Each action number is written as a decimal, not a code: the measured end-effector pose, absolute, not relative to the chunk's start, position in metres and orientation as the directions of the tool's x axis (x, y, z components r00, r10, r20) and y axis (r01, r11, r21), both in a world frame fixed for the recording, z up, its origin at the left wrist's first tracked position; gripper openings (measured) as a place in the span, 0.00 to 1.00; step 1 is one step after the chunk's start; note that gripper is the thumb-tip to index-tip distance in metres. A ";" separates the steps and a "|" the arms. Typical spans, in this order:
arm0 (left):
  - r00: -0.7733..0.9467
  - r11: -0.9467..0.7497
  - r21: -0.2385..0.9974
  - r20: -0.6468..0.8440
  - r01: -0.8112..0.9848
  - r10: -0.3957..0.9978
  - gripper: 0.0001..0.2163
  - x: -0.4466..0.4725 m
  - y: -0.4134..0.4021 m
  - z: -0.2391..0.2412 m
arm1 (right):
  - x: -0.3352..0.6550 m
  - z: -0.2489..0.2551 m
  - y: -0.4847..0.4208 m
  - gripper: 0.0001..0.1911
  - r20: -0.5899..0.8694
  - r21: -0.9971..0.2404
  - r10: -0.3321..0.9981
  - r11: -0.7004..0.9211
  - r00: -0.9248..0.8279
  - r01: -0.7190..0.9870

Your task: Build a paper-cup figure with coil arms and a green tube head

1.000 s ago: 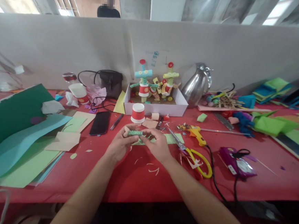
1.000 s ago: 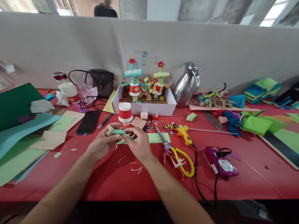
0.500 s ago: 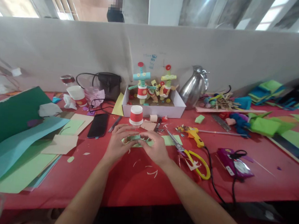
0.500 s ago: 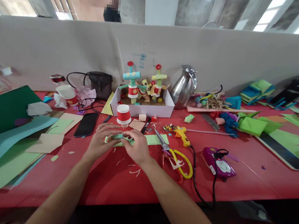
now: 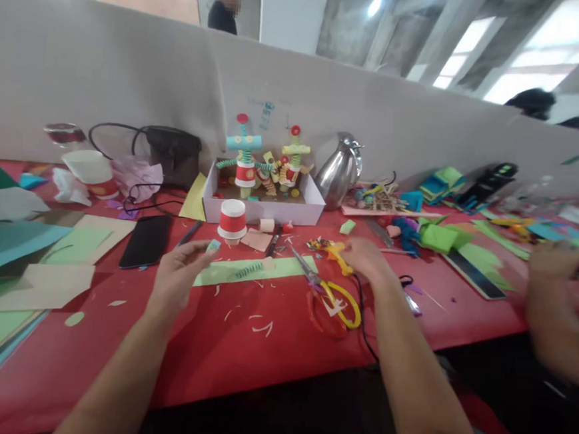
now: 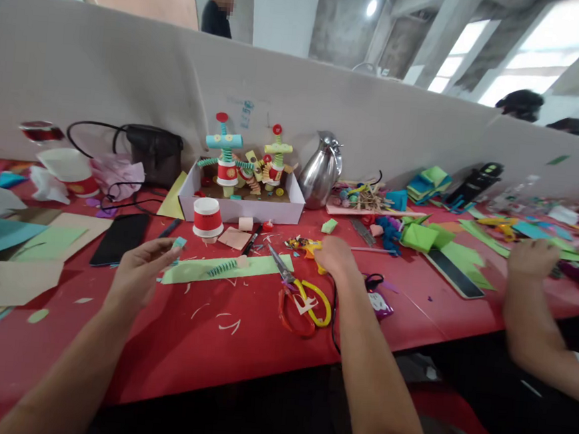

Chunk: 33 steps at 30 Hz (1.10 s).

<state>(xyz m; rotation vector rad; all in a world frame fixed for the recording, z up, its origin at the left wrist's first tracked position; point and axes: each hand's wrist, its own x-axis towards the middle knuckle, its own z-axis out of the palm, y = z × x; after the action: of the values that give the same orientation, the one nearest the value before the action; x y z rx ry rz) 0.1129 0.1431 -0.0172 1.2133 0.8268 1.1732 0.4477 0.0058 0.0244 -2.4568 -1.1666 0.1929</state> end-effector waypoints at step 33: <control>0.695 -0.918 0.261 0.600 0.298 0.396 0.03 0.119 0.207 0.031 | 0.360 0.041 0.084 0.07 -0.020 -0.987 0.918 0.043 0.396 -0.152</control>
<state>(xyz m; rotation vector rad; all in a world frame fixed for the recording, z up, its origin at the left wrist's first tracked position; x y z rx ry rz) 0.1195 0.2066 0.0310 2.7590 0.5687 1.0265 0.3603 0.0842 0.0413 -1.2513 -0.8018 0.9691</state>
